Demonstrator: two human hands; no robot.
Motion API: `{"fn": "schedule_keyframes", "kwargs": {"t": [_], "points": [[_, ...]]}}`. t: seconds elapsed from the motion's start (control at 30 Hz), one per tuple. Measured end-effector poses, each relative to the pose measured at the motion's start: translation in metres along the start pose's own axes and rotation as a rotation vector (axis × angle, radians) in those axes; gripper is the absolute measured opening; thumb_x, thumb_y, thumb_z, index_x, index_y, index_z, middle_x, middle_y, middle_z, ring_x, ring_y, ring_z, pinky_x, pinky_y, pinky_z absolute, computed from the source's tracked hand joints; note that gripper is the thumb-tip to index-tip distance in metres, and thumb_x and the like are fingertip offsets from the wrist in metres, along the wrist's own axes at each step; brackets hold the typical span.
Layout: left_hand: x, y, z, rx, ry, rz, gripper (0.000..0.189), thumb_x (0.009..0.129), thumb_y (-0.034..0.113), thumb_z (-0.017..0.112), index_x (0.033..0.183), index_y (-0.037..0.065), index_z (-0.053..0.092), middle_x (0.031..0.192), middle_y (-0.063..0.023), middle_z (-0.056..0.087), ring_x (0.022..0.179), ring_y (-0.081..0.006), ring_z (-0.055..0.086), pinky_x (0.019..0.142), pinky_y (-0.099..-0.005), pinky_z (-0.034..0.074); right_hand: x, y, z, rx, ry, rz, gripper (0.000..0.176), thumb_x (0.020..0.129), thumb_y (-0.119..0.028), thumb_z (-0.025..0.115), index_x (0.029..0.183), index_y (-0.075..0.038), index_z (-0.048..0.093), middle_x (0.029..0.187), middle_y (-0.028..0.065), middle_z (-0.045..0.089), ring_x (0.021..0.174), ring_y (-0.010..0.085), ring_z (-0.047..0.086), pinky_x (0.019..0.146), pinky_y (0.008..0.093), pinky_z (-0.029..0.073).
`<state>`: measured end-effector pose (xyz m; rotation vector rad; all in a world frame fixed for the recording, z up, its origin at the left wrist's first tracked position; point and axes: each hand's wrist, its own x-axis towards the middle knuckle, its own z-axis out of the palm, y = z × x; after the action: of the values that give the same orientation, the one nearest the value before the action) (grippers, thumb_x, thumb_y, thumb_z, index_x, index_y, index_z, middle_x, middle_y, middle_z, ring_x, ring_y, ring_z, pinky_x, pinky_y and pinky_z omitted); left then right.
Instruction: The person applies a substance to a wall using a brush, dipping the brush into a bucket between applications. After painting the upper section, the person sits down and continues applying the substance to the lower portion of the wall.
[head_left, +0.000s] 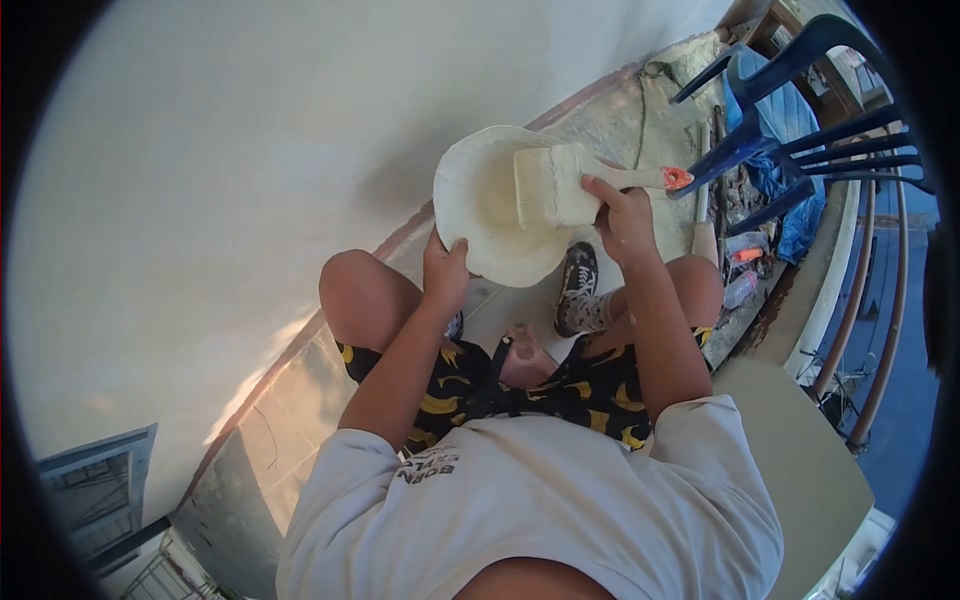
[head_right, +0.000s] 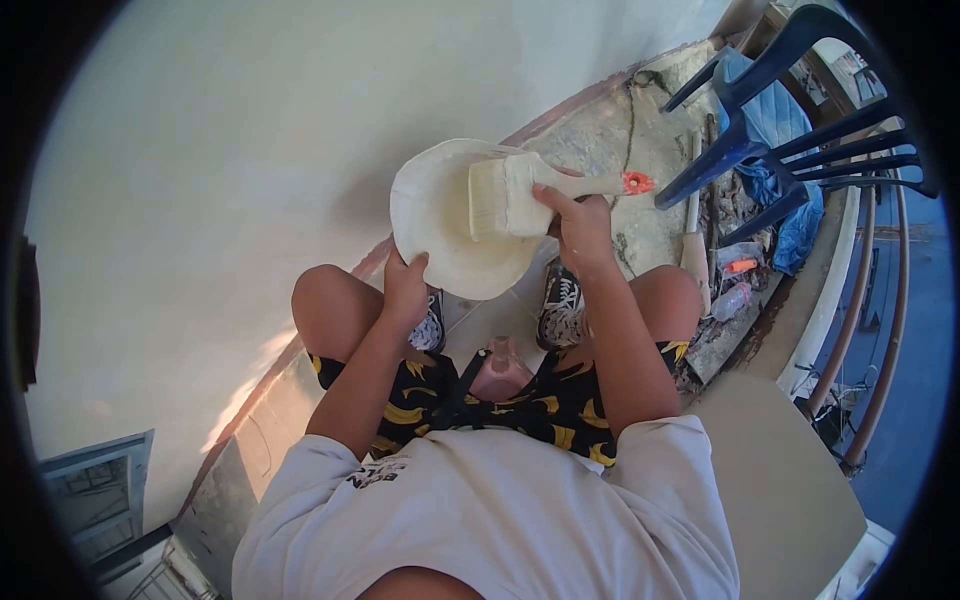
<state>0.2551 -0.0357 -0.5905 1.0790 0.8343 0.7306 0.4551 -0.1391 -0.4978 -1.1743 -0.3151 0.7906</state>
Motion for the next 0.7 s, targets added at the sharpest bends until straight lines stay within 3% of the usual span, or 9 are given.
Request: {"fn": "schedule_keyframes", "kwargs": {"t": [0.03,0.1,0.2,0.33,0.37,0.43,0.47,0.53,0.7], "points": [[-0.002,-0.002,0.001,-0.014,0.017,-0.022,0.036,0.084,-0.001,0.039,0.12,0.0,0.037,0.104,-0.0136,0.056,0.079,-0.0186,0.062,0.055,-0.0274,0.051,0.002,-0.008,0.001,-0.019,-0.001,0.024,0.038,0.076,-0.011,0.062,0.109,0.006,0.053,0.094,0.011,0.062,0.078,0.0204,0.063,0.066,0.0314,0.052],[-0.006,0.007,0.005,-0.017,-0.018,0.069,0.037,0.085,-0.003,0.041,0.122,0.0,0.038,0.11,-0.0128,0.054,0.092,-0.019,0.059,0.072,-0.0293,0.051,0.007,-0.024,0.005,-0.779,-0.076,-0.185,0.036,0.071,-0.015,0.066,0.1,0.006,0.06,0.081,0.0132,0.064,0.07,0.0204,0.064,0.062,0.031,0.05],[-0.011,0.014,0.005,-0.048,-0.069,0.025,0.039,0.086,-0.003,0.042,0.124,-0.001,0.038,0.115,-0.0122,0.052,0.102,-0.0186,0.055,0.086,-0.0305,0.045,0.002,-0.04,0.031,-1.048,-0.135,-0.221,0.035,0.068,-0.018,0.068,0.094,0.006,0.063,0.07,0.0156,0.063,0.065,0.0211,0.064,0.06,0.0317,0.048],[-0.014,0.02,0.005,0.005,-0.076,0.099,0.037,0.087,-0.001,0.043,0.124,-0.001,0.038,0.115,-0.0117,0.053,0.101,-0.0169,0.055,0.086,-0.0293,0.045,0.008,-0.028,0.051,-1.326,-0.214,-0.26,0.032,0.068,-0.021,0.067,0.075,0.01,0.061,0.064,0.0228,0.059,0.061,0.0327,0.062,0.058,0.0359,0.049],[-0.015,0.022,0.007,-0.013,-0.08,0.122,0.037,0.086,-0.002,0.043,0.123,-0.002,0.039,0.114,-0.0115,0.053,0.101,-0.0162,0.055,0.085,-0.0287,0.045,0.007,-0.023,0.053,-1.335,-0.221,-0.261,0.032,0.068,-0.021,0.067,0.075,0.01,0.061,0.064,0.0228,0.059,0.061,0.0327,0.062,0.058,0.0359,0.049],[-0.017,0.026,0.008,-0.041,-0.073,0.145,0.036,0.086,-0.002,0.043,0.122,-0.002,0.04,0.114,-0.0113,0.054,0.1,-0.0155,0.055,0.085,-0.028,0.044,0.006,-0.015,0.057,-1.385,-0.22,-0.307,0.038,0.071,-0.023,0.066,0.1,0.001,0.062,0.062,0.0173,0.059,0.057,0.0255,0.061,0.058,0.034,0.047],[-0.018,0.027,0.008,-0.05,-0.065,0.164,0.036,0.086,-0.002,0.044,0.122,-0.002,0.041,0.113,-0.011,0.055,0.1,-0.0151,0.055,0.085,-0.0275,0.044,0.006,-0.012,0.06,-1.392,-0.231,-0.308,0.038,0.071,-0.023,0.066,0.1,0.001,0.062,0.062,0.0173,0.059,0.057,0.0255,0.061,0.058,0.034,0.047],[-0.018,0.026,0.006,-0.067,-0.046,0.182,0.036,0.085,-0.002,0.044,0.122,-0.002,0.042,0.112,-0.0106,0.055,0.1,-0.0147,0.055,0.085,-0.027,0.044,0.003,-0.007,0.064,-1.381,-0.194,-0.416,0.032,0.069,-0.022,0.067,0.063,0.009,0.058,0.058,0.0235,0.056,0.058,0.0362,0.059,0.058,0.0393,0.048],[-0.014,0.022,0.002,-0.058,-0.069,0.24,0.04,0.084,-0.003,0.044,0.124,-0.002,0.041,0.112,-0.0098,0.056,0.101,-0.0143,0.054,0.086,-0.027,0.042,0.0,-0.004,0.071,-1.345,-0.201,-0.451,0.033,0.07,-0.021,0.066,0.059,0.008,0.057,0.054,0.0222,0.055,0.053,0.0356,0.058,0.057,0.04,0.048]]}}
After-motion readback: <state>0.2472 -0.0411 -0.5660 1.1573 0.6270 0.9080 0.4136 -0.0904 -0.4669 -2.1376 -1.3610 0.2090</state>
